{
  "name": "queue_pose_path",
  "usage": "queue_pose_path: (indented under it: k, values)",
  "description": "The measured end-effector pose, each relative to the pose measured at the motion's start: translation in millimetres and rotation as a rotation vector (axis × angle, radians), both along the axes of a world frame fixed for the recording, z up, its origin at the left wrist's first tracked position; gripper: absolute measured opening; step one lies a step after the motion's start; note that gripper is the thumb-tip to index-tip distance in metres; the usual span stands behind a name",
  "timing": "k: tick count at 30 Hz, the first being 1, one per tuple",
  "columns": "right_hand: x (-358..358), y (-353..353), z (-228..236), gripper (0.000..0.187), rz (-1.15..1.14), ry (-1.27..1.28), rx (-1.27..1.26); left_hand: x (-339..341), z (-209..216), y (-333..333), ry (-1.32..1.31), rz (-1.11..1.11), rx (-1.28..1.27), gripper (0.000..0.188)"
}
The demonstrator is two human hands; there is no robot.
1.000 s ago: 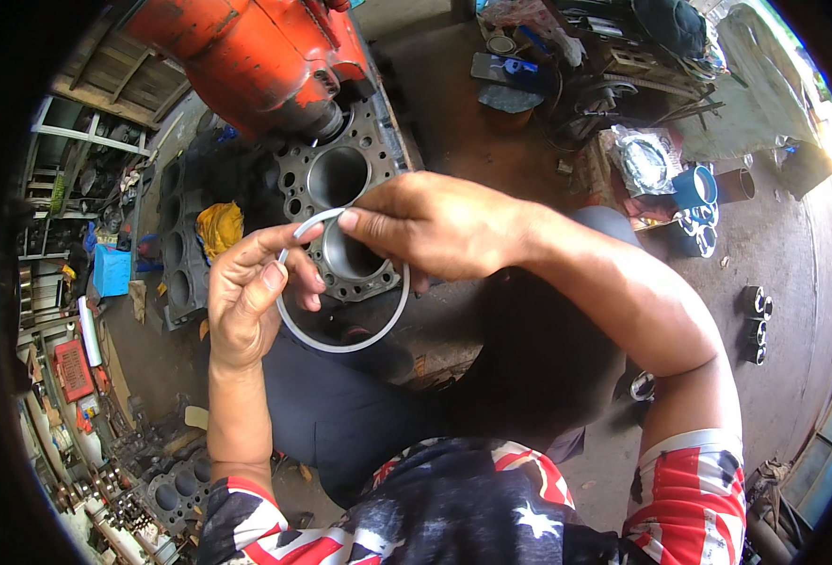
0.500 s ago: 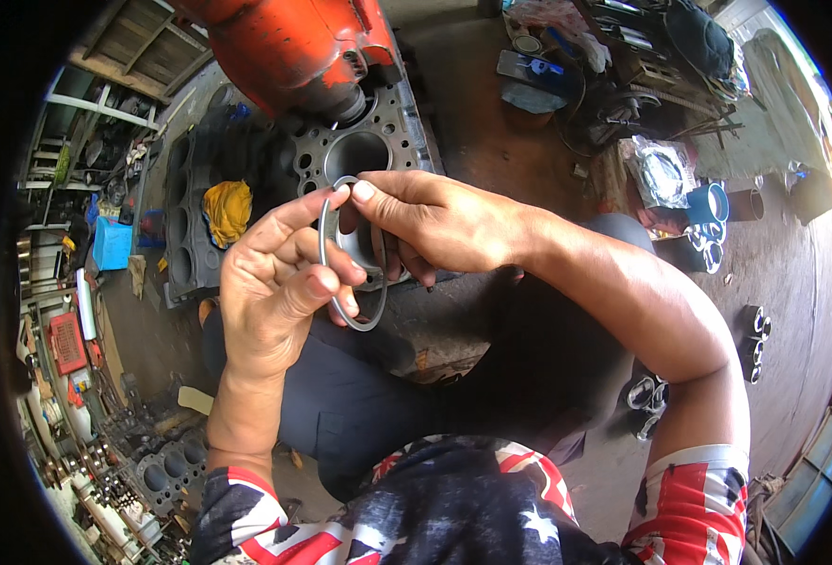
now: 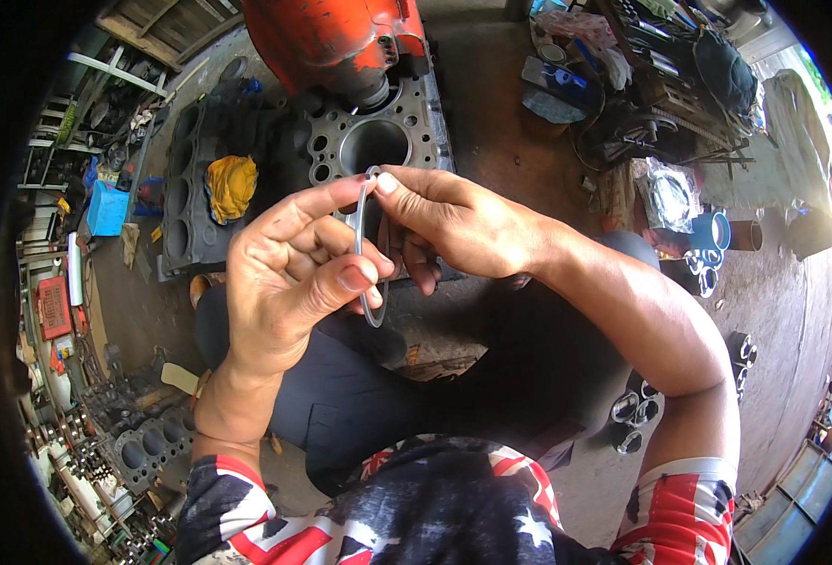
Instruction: The person opens a small box and removes a plastic-wrapped engine gasket. They unwrap the gasket and hold it up to inspect its shape and fit against a red engine block on the floor.
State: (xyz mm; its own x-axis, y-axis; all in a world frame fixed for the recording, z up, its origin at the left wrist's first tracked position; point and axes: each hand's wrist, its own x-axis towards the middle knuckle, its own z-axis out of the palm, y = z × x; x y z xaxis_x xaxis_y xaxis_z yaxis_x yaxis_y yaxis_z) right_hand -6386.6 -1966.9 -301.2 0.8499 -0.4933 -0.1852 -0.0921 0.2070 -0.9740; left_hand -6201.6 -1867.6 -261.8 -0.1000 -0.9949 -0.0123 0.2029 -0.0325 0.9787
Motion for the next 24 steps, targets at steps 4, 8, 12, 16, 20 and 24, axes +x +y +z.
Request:
queue_pose_path:
  k: [4, 8, 12, 16, 20, 24]
  values:
    - [0.5, -0.5, -0.9, 0.052, 0.010, -0.013, 0.010, 0.0, -0.2, 0.2, 0.003, 0.000, 0.000, 0.065]
    - [0.1, -0.9, -1.6, 0.052, 0.011, -0.007, 0.003, 0.0, -0.5, -0.2, -0.005, 0.001, -0.005, 0.065]
    - [-0.4, -0.6, -2.0, 0.052, 0.005, -0.010, 0.009, -0.5, -0.7, -0.1, -0.005, 0.003, -0.010, 0.065]
    - [-0.6, -3.3, -2.8, 0.052, -0.010, -0.006, 0.002, -0.1, -1.8, -0.4, -0.029, 0.009, 0.004, 0.063]
    - [-4.7, -11.1, -4.5, 0.052, -0.105, -0.045, -0.002, 3.1, -5.8, -3.7, -0.168, -0.011, -0.061, 0.046]
    - [-10.9, -18.5, -3.9, 0.052, -0.169, -0.102, 0.044, 2.3, -11.6, -3.8, -0.259, 0.018, -0.110, 0.015]
